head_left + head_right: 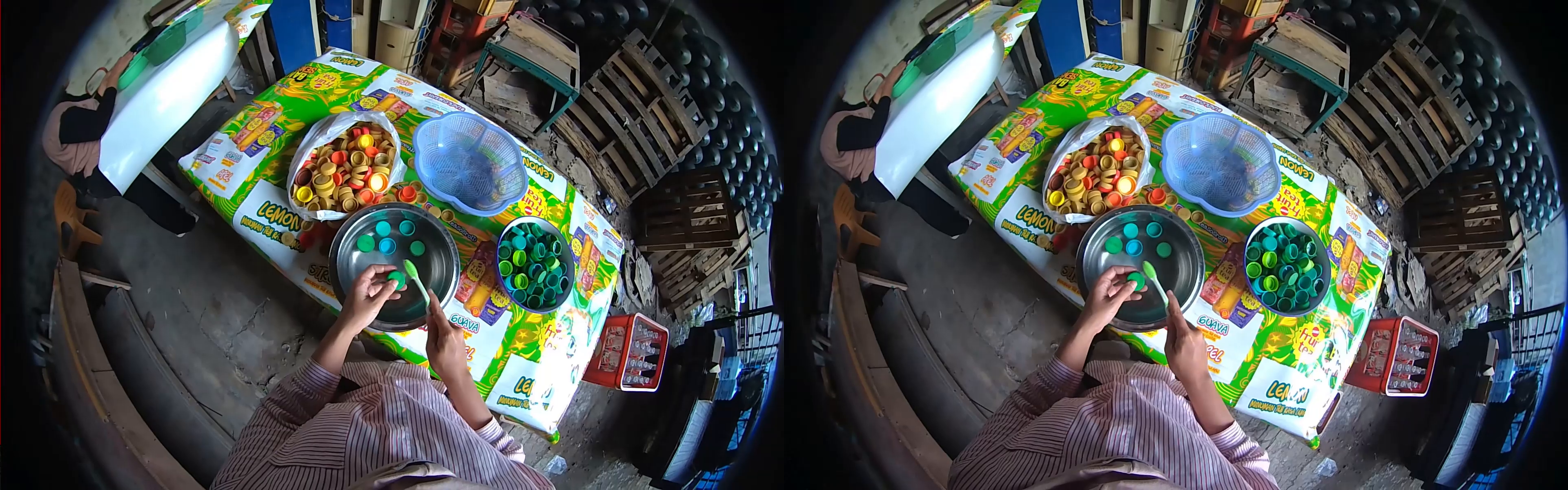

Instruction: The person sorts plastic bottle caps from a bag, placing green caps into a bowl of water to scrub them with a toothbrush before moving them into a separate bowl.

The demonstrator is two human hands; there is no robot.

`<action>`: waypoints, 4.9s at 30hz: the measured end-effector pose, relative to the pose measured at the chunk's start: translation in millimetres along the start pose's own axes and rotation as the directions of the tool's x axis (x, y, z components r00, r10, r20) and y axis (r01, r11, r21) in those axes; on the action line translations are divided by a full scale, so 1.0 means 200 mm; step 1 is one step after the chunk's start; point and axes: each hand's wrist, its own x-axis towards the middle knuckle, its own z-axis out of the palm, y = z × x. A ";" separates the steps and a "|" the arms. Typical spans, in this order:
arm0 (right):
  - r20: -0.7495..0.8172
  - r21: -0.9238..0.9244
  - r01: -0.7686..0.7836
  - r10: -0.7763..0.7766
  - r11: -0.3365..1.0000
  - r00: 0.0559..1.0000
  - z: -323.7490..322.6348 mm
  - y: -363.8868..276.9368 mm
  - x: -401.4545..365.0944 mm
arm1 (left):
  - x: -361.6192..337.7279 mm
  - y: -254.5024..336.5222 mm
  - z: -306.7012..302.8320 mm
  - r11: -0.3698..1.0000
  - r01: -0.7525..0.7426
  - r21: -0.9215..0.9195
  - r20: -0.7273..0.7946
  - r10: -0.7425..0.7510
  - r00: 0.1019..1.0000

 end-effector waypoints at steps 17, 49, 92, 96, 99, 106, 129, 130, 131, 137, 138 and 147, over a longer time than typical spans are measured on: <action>0.000 0.001 -0.109 0.109 0.994 0.994 -0.02 -0.06 0.01 | 0.07 0.03 -0.05 0.990 0.002 0.140 0.102 -0.017 0.995; 0.135 0.410 -0.319 0.290 0.854 0.948 0.05 -0.16 0.06 | 0.17 0.22 -0.10 0.975 -0.088 0.204 0.368 0.007 0.930; 0.006 0.224 0.030 -0.033 0.974 0.999 0.03 -0.04 -0.06 | -0.01 0.08 -0.02 0.976 -0.199 0.091 0.111 0.188 0.976; -0.028 0.237 -0.043 0.051 0.971 0.998 0.01 -0.07 -0.05 | -0.01 0.06 -0.03 0.967 -0.250 0.057 0.090 0.244 0.966; 0.060 0.202 -0.091 0.081 0.975 0.995 0.01 -0.05 -0.05 | 0.00 0.05 -0.03 0.962 -0.263 0.071 0.093 0.256 0.962; -0.057 0.438 -0.121 0.161 0.891 0.985 -0.03 -0.04 0.03 | -0.04 0.10 0.00 0.972 -0.234 0.005 0.139 0.232 0.963; -0.481 -0.467 -0.206 -0.052 0.860 0.875 -0.70 0.36 0.35 | -0.07 0.11 0.02 0.518 -0.364 0.774 0.268 0.254 0.930; -0.478 -0.436 -0.228 -0.009 0.871 0.878 -0.69 0.34 0.33 | -0.06 0.11 0.01 0.516 -0.362 0.776 0.262 0.259 0.930; -0.465 -0.383 -0.269 0.067 0.884 0.883 -0.67 0.30 0.29 | -0.03 0.11 -0.01 0.406 -0.368 0.837 0.266 0.287 0.921; -0.352 -0.198 -0.261 0.180 0.945 0.918 -0.39 0.25 0.07 | 0.25 0.12 0.03 -0.025 -0.395 0.918 0.373 0.388 0.843; -0.323 -0.187 -0.269 0.199 0.945 0.925 -0.36 0.24 0.04 | 0.29 0.11 0.05 -0.059 -0.395 0.917 0.387 0.368 0.845; -0.290 -0.169 -0.254 0.198 0.952 0.936 -0.32 0.20 -0.13 | 0.44 -0.07 0.07 -0.185 -0.462 0.867 0.493 0.190 0.849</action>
